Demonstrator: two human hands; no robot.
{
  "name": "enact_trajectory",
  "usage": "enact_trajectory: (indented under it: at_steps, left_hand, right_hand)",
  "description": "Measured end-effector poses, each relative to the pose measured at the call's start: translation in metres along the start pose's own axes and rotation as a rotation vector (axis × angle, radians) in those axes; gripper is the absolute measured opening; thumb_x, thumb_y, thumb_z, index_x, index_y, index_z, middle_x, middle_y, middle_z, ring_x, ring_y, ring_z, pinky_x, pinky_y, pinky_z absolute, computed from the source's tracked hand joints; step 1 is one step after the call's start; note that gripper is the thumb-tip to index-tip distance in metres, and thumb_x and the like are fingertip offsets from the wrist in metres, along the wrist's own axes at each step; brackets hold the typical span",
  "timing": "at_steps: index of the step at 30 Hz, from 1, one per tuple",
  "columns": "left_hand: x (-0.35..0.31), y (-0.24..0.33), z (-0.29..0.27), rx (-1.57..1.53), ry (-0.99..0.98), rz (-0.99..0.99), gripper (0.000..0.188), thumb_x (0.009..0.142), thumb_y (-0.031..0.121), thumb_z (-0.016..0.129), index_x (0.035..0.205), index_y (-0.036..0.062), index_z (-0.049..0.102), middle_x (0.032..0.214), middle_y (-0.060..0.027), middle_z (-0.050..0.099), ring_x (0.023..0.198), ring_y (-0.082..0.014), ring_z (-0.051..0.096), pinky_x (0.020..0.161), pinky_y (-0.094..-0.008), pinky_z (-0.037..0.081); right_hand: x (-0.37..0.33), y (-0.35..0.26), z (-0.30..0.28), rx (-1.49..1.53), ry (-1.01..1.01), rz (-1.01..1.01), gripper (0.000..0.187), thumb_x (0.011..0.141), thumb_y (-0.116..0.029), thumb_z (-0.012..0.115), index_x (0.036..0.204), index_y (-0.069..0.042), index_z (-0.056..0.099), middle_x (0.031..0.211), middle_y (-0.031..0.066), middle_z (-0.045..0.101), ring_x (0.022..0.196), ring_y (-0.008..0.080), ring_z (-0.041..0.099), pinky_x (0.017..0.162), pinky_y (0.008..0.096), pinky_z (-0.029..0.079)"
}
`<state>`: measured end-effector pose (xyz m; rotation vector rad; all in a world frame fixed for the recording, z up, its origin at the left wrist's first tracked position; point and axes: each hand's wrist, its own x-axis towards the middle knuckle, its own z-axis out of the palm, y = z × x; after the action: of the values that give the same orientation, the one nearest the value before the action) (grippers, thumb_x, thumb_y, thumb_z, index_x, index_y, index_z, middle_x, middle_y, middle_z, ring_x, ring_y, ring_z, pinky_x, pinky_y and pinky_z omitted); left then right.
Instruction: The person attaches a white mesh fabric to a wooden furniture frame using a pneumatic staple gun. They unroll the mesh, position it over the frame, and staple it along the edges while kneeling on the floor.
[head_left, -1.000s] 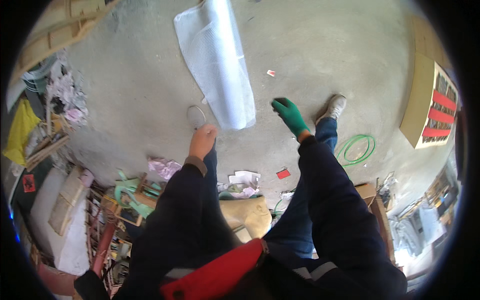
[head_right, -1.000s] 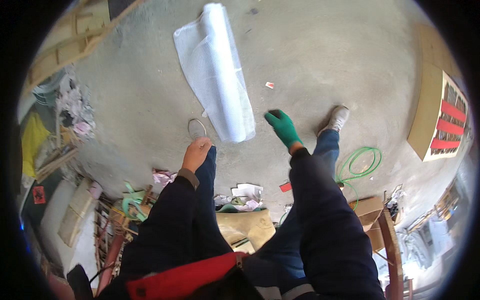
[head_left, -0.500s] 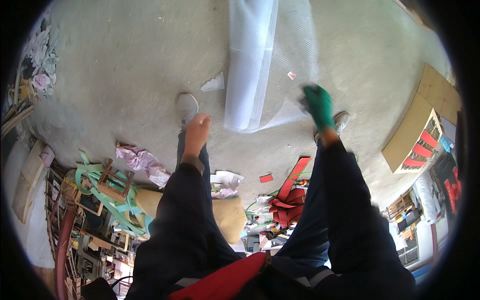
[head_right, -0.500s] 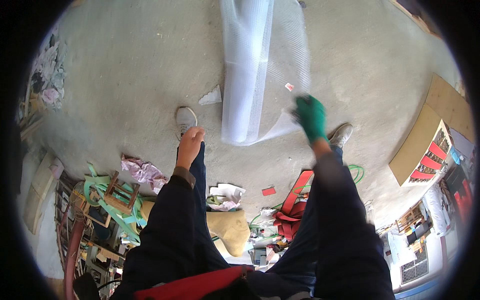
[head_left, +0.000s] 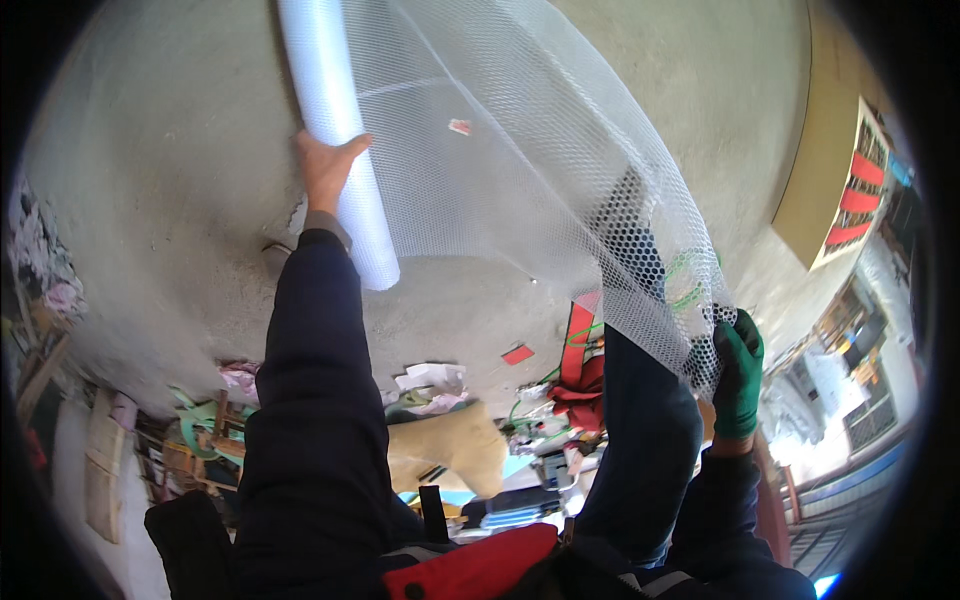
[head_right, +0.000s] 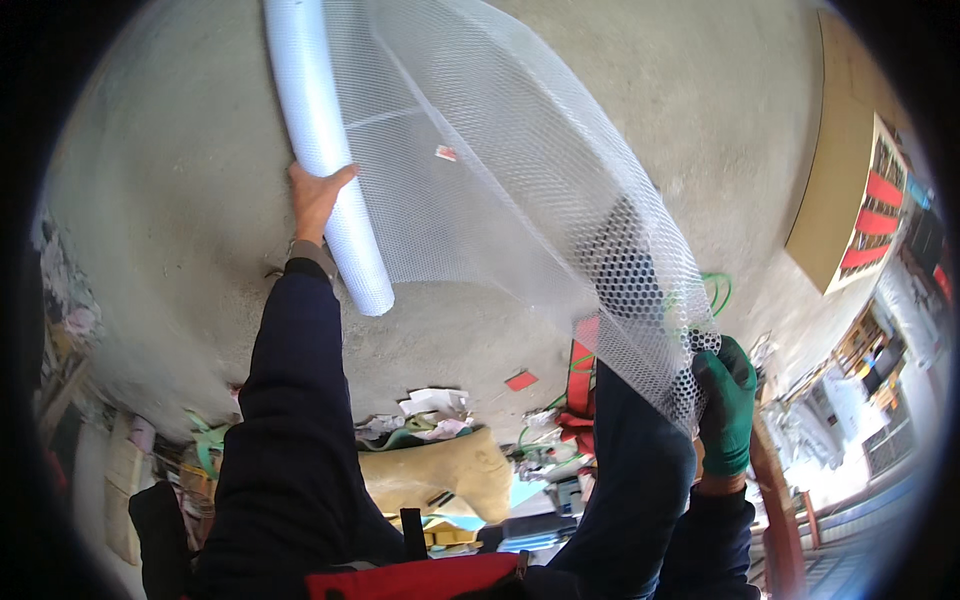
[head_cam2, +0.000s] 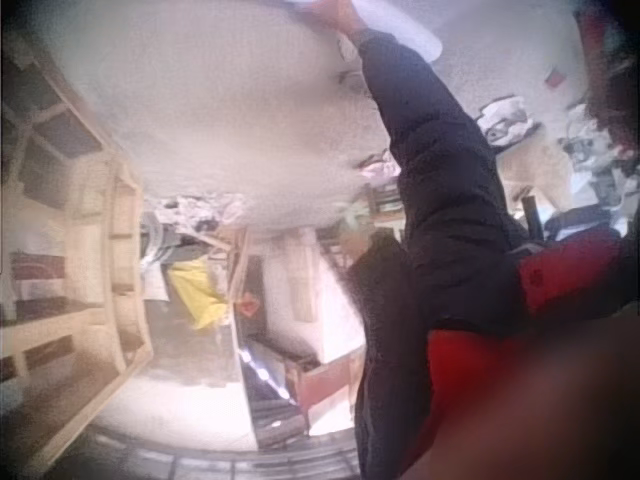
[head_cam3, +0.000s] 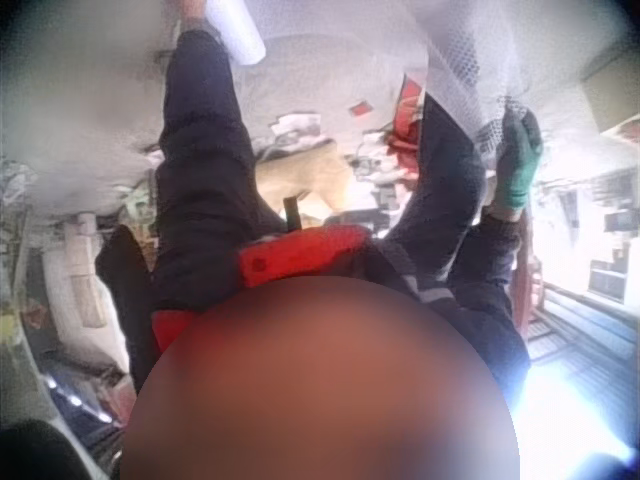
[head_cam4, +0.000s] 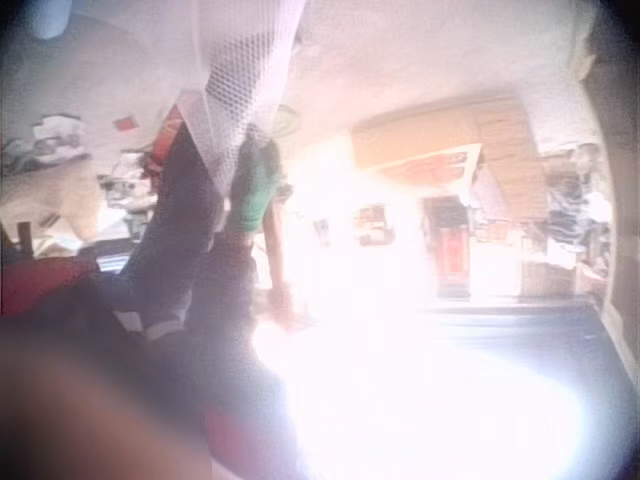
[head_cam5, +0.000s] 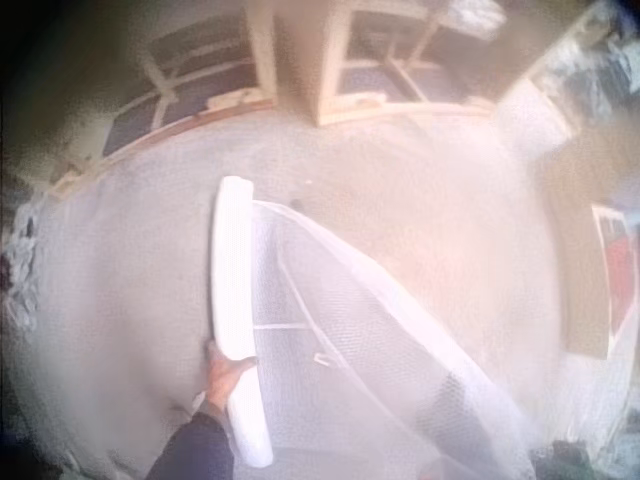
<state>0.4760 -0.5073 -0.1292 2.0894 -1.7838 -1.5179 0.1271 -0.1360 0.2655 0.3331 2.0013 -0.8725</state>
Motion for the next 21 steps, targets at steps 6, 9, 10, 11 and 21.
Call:
enact_trajectory:
  at_steps: [6, 9, 10, 11, 21]
  left_hand:
    - [-0.093, 0.073, 0.011, -0.436, -0.182, 0.007, 0.053, 0.086, 0.013, 0.082, 0.129, -0.0087, 0.06, 0.114, -0.019, 0.07, 0.098, -0.03, 0.07, 0.087, -0.0413, 0.058]
    - [-0.164, 0.138, 0.04, -0.49, -0.164, -0.018, 0.054, 0.087, 0.014, 0.083, 0.13, -0.0079, 0.06, 0.121, -0.0156, 0.068, 0.109, -0.0256, 0.065, 0.096, -0.0398, 0.053]
    - [-0.185, 0.162, 0.055, -0.525, -0.173, -0.115, 0.061, 0.085, 0.008, 0.084, 0.136, -0.0079, 0.054, 0.13, -0.0179, 0.065, 0.117, -0.0269, 0.064, 0.102, -0.0419, 0.051]
    - [-0.208, 0.191, 0.074, -0.555, -0.233, -0.1, 0.069, 0.085, 0.008, 0.084, 0.142, -0.0087, 0.049, 0.138, -0.0199, 0.061, 0.124, -0.0287, 0.061, 0.108, -0.0428, 0.048]
    - [-0.445, 0.463, 0.348, -0.797, -0.537, 0.067, 0.073, 0.09, 0.029, 0.083, 0.147, -0.0017, 0.048, 0.136, -0.0166, 0.061, 0.12, -0.0318, 0.062, 0.108, -0.0485, 0.047]
  right_hand:
    - [-0.042, -0.02, -0.063, 0.155, 0.148, -0.214, 0.039, 0.094, -0.014, 0.063, 0.13, 0.002, 0.064, 0.107, 0.002, 0.071, 0.089, 0.0094, 0.064, 0.083, 0.0255, 0.053]
    - [-0.072, -0.039, -0.136, 0.327, 0.141, -0.24, 0.04, 0.094, -0.013, 0.064, 0.131, 0.001, 0.064, 0.111, 0.0037, 0.073, 0.089, 0.0092, 0.067, 0.081, 0.0259, 0.055]
    - [-0.084, -0.045, -0.16, 0.382, 0.196, -0.287, 0.04, 0.093, -0.011, 0.065, 0.131, 0.001, 0.064, 0.111, 0.0041, 0.073, 0.088, 0.0093, 0.067, 0.081, 0.026, 0.055]
    - [-0.097, -0.052, -0.187, 0.474, 0.227, -0.358, 0.04, 0.092, -0.009, 0.066, 0.131, 0.0, 0.065, 0.111, 0.0045, 0.074, 0.087, 0.0094, 0.067, 0.08, 0.0261, 0.056]
    - [-0.225, -0.117, -0.515, 0.717, 0.641, -0.822, 0.046, 0.102, -0.023, 0.059, 0.141, 0.003, 0.059, 0.121, 0.0198, 0.072, 0.099, 0.0296, 0.074, 0.091, 0.043, 0.063]
